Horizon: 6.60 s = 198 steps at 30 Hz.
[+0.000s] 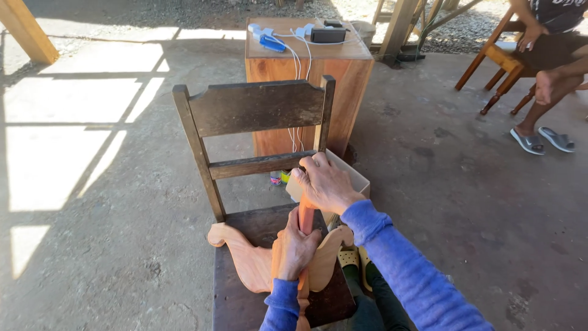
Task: The person sands a wooden chair leg using a piece of sandpaper. They hold the leg with one hand and rub the sandpaper along the surface with the other, rotating the leg to sand different sides.
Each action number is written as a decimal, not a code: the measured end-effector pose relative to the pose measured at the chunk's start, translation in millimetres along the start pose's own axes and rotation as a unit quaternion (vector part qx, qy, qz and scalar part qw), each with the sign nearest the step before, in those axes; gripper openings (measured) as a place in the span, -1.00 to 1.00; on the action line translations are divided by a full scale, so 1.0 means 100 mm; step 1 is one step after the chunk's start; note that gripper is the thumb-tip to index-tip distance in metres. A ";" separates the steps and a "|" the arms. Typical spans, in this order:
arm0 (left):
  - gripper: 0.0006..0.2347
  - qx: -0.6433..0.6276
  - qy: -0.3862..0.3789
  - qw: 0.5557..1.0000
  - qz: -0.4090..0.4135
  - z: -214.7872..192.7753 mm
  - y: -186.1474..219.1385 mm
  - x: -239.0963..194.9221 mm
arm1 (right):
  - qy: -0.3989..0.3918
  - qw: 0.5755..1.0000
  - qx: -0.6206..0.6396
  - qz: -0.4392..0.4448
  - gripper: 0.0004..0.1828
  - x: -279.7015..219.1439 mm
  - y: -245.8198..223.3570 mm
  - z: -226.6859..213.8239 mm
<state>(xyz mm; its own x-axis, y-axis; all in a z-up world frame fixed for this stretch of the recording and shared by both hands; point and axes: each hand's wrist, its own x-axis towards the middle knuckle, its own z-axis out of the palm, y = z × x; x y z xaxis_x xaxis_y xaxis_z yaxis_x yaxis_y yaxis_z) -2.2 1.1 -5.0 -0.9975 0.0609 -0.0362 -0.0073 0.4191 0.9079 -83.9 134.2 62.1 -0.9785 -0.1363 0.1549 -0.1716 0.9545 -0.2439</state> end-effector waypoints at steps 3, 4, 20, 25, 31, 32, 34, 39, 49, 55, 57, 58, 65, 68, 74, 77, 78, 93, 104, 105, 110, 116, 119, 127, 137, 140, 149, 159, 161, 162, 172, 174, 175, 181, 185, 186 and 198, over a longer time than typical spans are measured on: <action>-0.41 -0.005 0.000 1.000 -0.015 -0.03 0.01 0.04 | 0.017 0.999 0.025 -0.035 -0.44 0.06 0.00 0.00; -0.40 -0.008 -0.007 0.999 -0.034 -0.03 0.01 0.05 | -0.008 0.999 0.031 -0.028 -0.46 0.08 -0.01 -0.02; -0.43 0.011 0.003 0.999 -0.032 0.05 -0.04 -0.01 | -0.091 0.995 0.043 0.016 -0.45 0.10 -0.02 -0.06; -0.44 0.021 0.014 1.000 -0.003 -0.11 0.14 -0.09 | 0.105 0.979 0.041 -0.169 -0.41 -0.01 0.22 0.18; -0.47 0.038 0.001 0.999 -0.035 -0.05 0.10 -0.04 | -0.032 0.992 0.111 -0.056 -0.42 0.06 0.09 -0.08; -0.47 0.038 0.000 0.999 -0.037 -0.03 0.10 -0.05 | -0.034 0.992 0.112 -0.055 -0.42 0.08 0.08 -0.10; -0.46 0.006 0.018 1.000 -0.021 -0.02 0.11 -0.06 | -0.111 0.991 0.049 0.064 -0.41 0.19 0.02 -0.20; -0.47 0.029 0.011 0.999 -0.030 -0.09 0.20 -0.03 | 0.092 0.962 0.079 -0.245 -0.40 -0.12 0.26 0.04; -0.47 0.030 0.028 0.999 -0.022 -0.02 0.20 -0.05 | 0.036 0.946 0.266 -0.182 -0.32 -0.26 0.24 0.13; -0.45 0.045 0.008 0.998 -0.043 -0.01 0.25 -0.07 | 0.089 0.888 0.428 -0.144 -0.27 0.09 0.46 0.38; -0.44 0.036 0.008 0.998 -0.042 0.03 0.23 -0.06 | -0.005 0.846 0.528 -0.071 -0.23 0.06 0.38 0.23; -0.44 0.025 0.008 0.999 -0.039 0.04 0.21 -0.05 | -0.096 0.785 0.613 0.003 -0.19 0.04 0.35 0.16; -0.44 0.016 0.014 0.999 -0.039 0.00 0.26 -0.04 | 0.129 0.789 0.585 -0.136 -0.13 -0.09 0.30 0.51; -0.43 0.039 -0.005 0.997 -0.062 -0.02 0.28 -0.03 | 0.056 0.749 0.659 -0.044 -0.09 0.00 0.29 0.41; -0.47 -0.010 0.030 0.999 -0.026 -0.04 0.25 -0.01 | 0.101 0.761 0.636 -0.079 -0.02 -0.20 0.26 0.46; -0.45 0.034 0.008 0.998 -0.046 -0.04 0.27 -0.07 | 0.066 0.796 0.601 -0.005 0.01 -0.09 0.31 0.33; -0.45 0.031 0.010 0.999 -0.040 -0.06 0.28 -0.05 | 0.071 0.818 0.570 -0.022 -0.01 -0.07 0.29 0.31; -0.42 0.024 -0.001 0.999 -0.040 -0.08 0.28 -0.07 | 0.058 0.708 0.703 0.017 -0.07 -0.69 0.68 0.42; -0.42 0.044 0.005 0.998 -0.050 -0.07 0.26 -0.02 | 0.294 0.859 0.410 -0.086 -0.59 -0.68 0.30 0.48; -0.44 0.042 0.003 0.997 -0.057 -0.07 0.26 -0.07 | 0.286 0.840 0.458 -0.051 -0.65 -0.67 0.31 0.48; -0.45 0.028 -0.012 0.997 -0.069 -0.12 0.34 -0.09 | 0.303 0.876 0.374 -0.028 -0.63 -0.64 0.25 0.32; -0.42 0.040 -0.002 0.997 -0.070 0.02 0.18 -0.05 | 0.286 0.904 0.318 -0.021 -0.66 -0.60 0.24 0.20; -0.45 -0.007 0.033 0.999 -0.022 0.03 0.16 -0.03 | 0.287 0.913 0.290 -0.008 -0.70 -0.60 0.20 0.20; -0.42 0.043 0.022 0.998 -0.032 0.06 0.13 -0.01 | 0.314 0.892 0.324 -0.027 -0.71 -0.49 0.19 0.18; -0.44 0.035 0.020 0.998 -0.045 0.04 0.19 -0.09 | 0.313 0.878 0.362 0.011 -0.69 -0.48 0.25 0.28; -0.43 0.025 0.031 0.999 -0.022 0.06 0.14 0.00 | 0.320 0.864 0.388 -0.028 -0.68 -0.47 0.31 0.36; -0.42 0.052 0.024 0.998 -0.039 0.08 0.16 -0.04 | 0.319 0.847 0.424 -0.012 -0.66 -0.49 0.36 0.48; -0.42 0.016 0.025 0.999 -0.035 0.09 0.18 -0.07 | 0.336 0.850 0.405 -0.025 -0.67 -0.57 0.30 0.40; -0.43 -0.010 0.031 0.999 -0.024 0.07 0.18 -0.03 | 0.330 0.843 0.421 -0.051 -0.67 -0.53 0.28 0.37; -0.41 0.007 0.022 0.999 -0.039 0.05 0.19 -0.01 | 0.342 0.842 0.413 -0.053 -0.68 -0.47 0.28 0.37; -0.45 0.003 0.023 0.999 -0.040 0.05 0.20 -0.08 | 0.344 0.904 0.240 -0.089 -0.76 -0.45 0.34 0.13; -0.46 0.003 0.020 0.999 -0.043 0.05 0.20 -0.13 | 0.331 0.918 0.204 -0.075 -0.75 -0.47 0.34 0.08; -0.48 0.003 0.031 0.999 -0.036 0.01 0.23 -0.09 | 0.326 0.927 0.172 -0.074 -0.69 -0.40 0.32 0.02; -0.47 0.042 0.005 0.998 -0.049 0.00 0.20 -0.09 | 0.281 0.930 0.145 -0.184 -0.69 -0.39 0.36 -0.21; -0.47 0.026 0.031 0.998 -0.046 0.10 0.16 -0.09 | 0.259 0.946 0.032 -0.194 -0.68 -0.32 0.33 -0.35; -0.49 0.025 0.039 0.998 -0.036 0.11 0.12 -0.09 | 0.259 0.940 0.049 -0.217 -0.72 -0.34 0.33 -0.36; -0.48 -0.085 0.064 0.994 0.030 0.12 0.11 -0.03 | 0.238 0.939 0.040 -0.246 -0.76 -0.37 0.28 -0.38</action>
<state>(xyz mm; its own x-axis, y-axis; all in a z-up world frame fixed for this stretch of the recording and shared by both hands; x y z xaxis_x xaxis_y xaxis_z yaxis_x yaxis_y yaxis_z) 1.5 16.0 0.0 -0.9973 -0.0385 0.0631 0.0510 0.2593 0.9645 -48.4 176.5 85.9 -0.6207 -0.4031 0.6725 -0.6154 0.7819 -0.0993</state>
